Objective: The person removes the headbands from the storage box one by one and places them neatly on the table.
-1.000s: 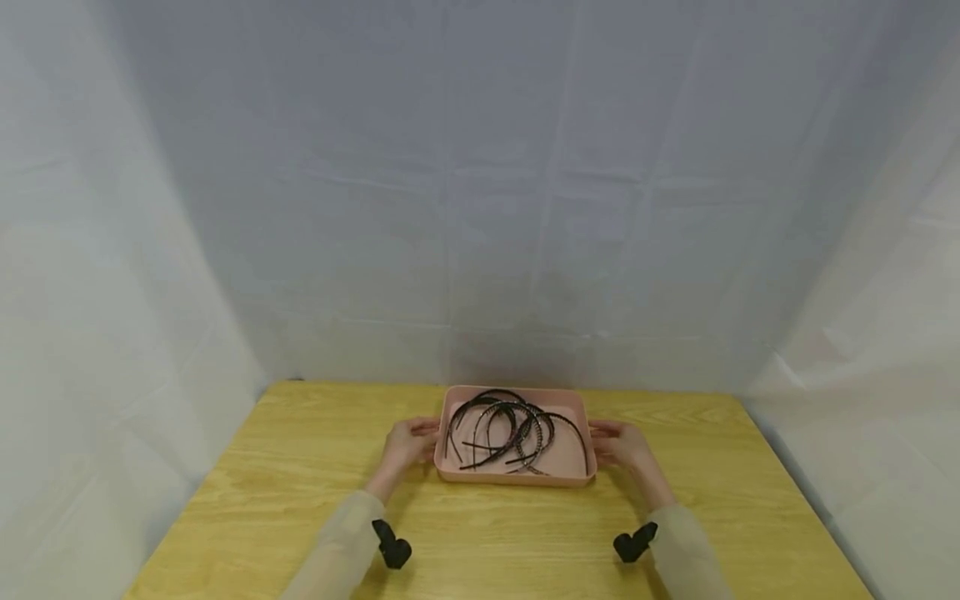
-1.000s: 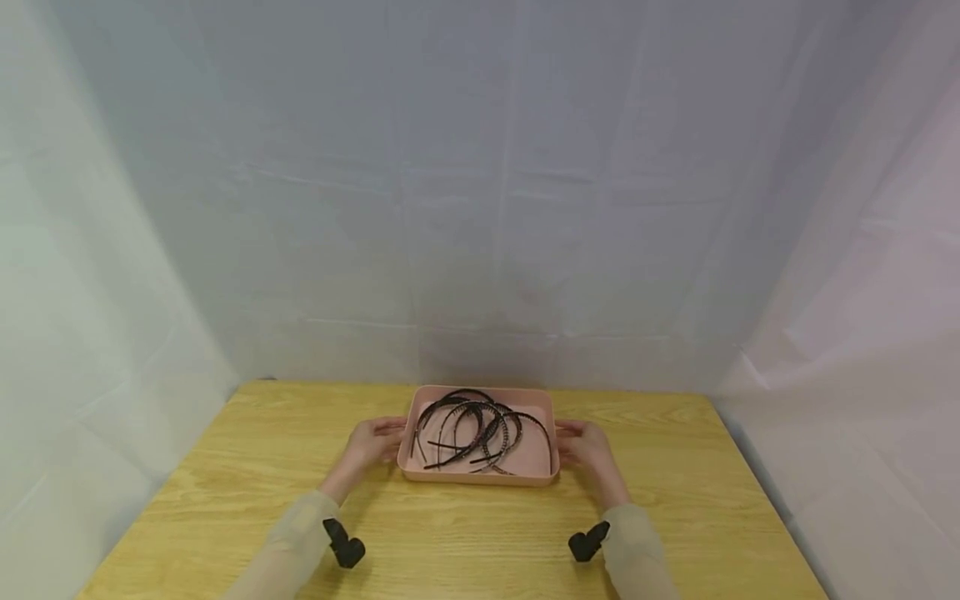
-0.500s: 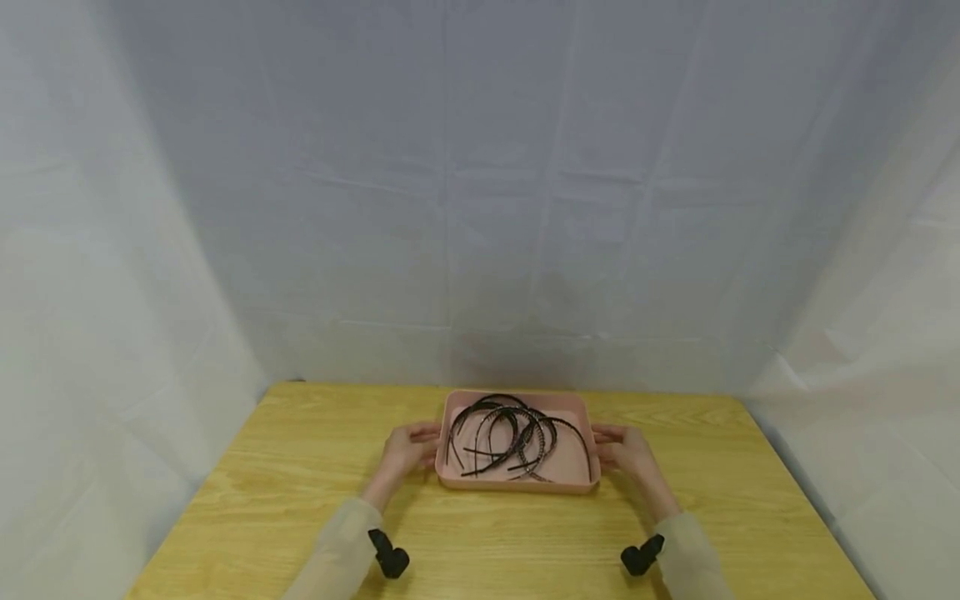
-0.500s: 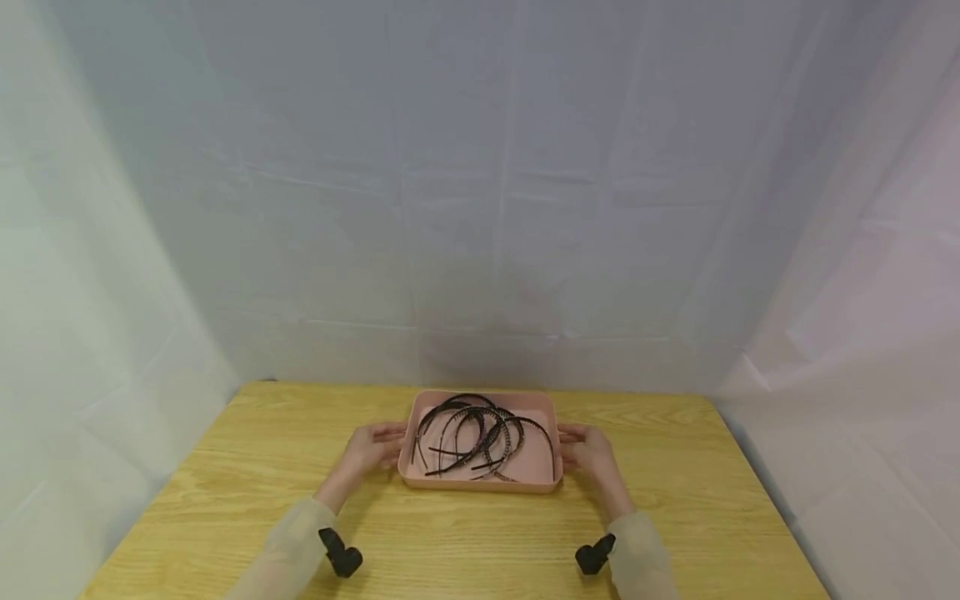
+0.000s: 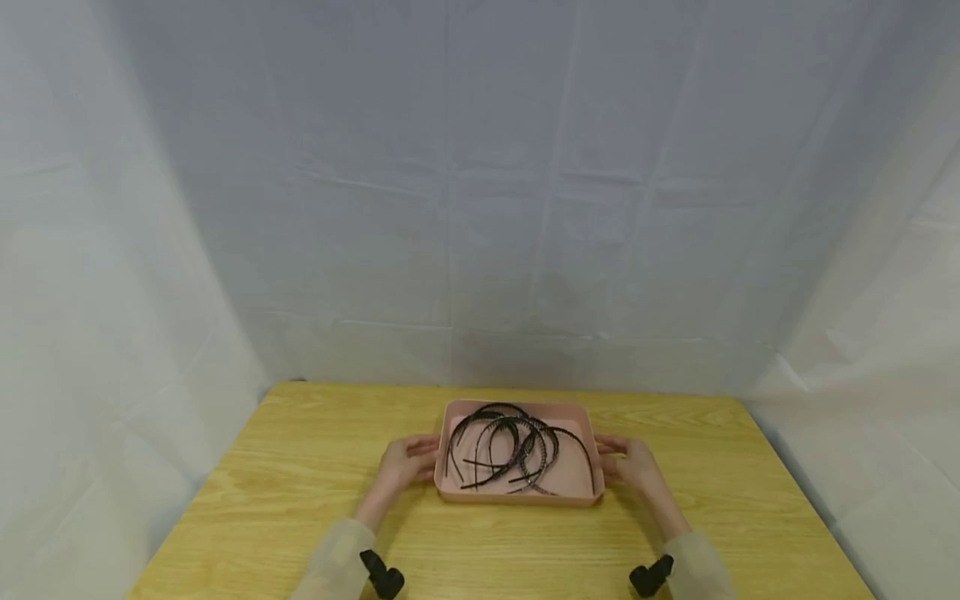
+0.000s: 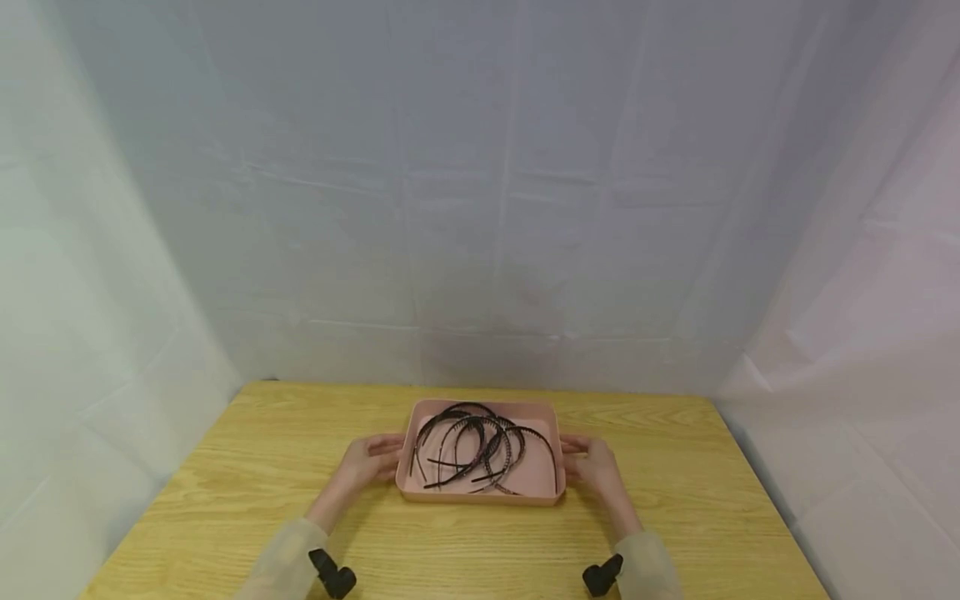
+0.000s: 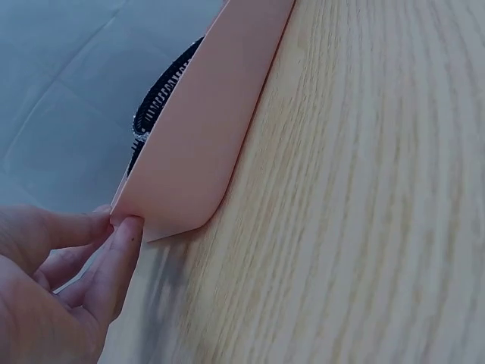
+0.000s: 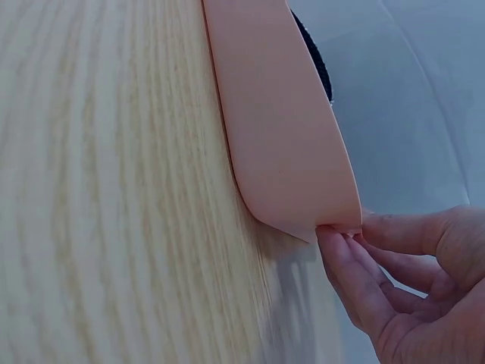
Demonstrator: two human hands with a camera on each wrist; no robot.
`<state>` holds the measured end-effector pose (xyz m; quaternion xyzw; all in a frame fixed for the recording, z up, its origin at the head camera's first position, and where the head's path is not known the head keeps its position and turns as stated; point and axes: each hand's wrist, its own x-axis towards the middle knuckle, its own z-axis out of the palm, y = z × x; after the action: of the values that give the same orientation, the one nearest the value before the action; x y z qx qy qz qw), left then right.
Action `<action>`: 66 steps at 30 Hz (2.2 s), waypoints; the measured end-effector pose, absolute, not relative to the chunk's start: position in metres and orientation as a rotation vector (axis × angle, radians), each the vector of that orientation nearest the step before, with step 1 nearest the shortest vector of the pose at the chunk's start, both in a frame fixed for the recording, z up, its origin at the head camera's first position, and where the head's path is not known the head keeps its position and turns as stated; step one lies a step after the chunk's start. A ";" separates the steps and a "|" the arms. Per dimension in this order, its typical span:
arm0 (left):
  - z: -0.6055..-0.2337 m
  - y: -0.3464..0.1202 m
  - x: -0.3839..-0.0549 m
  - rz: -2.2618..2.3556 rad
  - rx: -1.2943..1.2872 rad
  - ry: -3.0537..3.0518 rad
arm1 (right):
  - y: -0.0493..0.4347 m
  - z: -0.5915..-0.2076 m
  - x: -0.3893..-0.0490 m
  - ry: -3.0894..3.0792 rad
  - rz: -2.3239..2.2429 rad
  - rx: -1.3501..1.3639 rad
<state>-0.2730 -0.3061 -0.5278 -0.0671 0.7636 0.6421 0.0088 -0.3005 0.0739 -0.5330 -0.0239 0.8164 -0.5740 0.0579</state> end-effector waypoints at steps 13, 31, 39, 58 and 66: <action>-0.529 -0.306 -0.275 1.991 -0.211 2.378 | 0.074 -0.533 -0.300 2.559 -1.663 -0.050; -0.526 -0.310 -0.273 2.012 -0.178 2.314 | 0.074 -0.535 -0.301 2.581 -1.652 -0.093; -0.526 -0.311 -0.275 1.997 -0.147 2.317 | 0.074 -0.535 -0.302 2.588 -1.636 -0.088; -0.527 -0.314 -0.276 2.003 -0.092 2.259 | 0.079 -0.530 -0.304 2.745 -1.488 -0.128; -0.528 -0.314 -0.276 2.001 -0.107 2.267 | 0.085 -0.526 -0.308 3.107 -1.007 -0.665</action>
<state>-0.2759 -0.3139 -0.5280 -0.0354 0.7480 0.6602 0.0582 -0.3082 0.0850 -0.5259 -0.1985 0.9279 -0.3008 -0.0957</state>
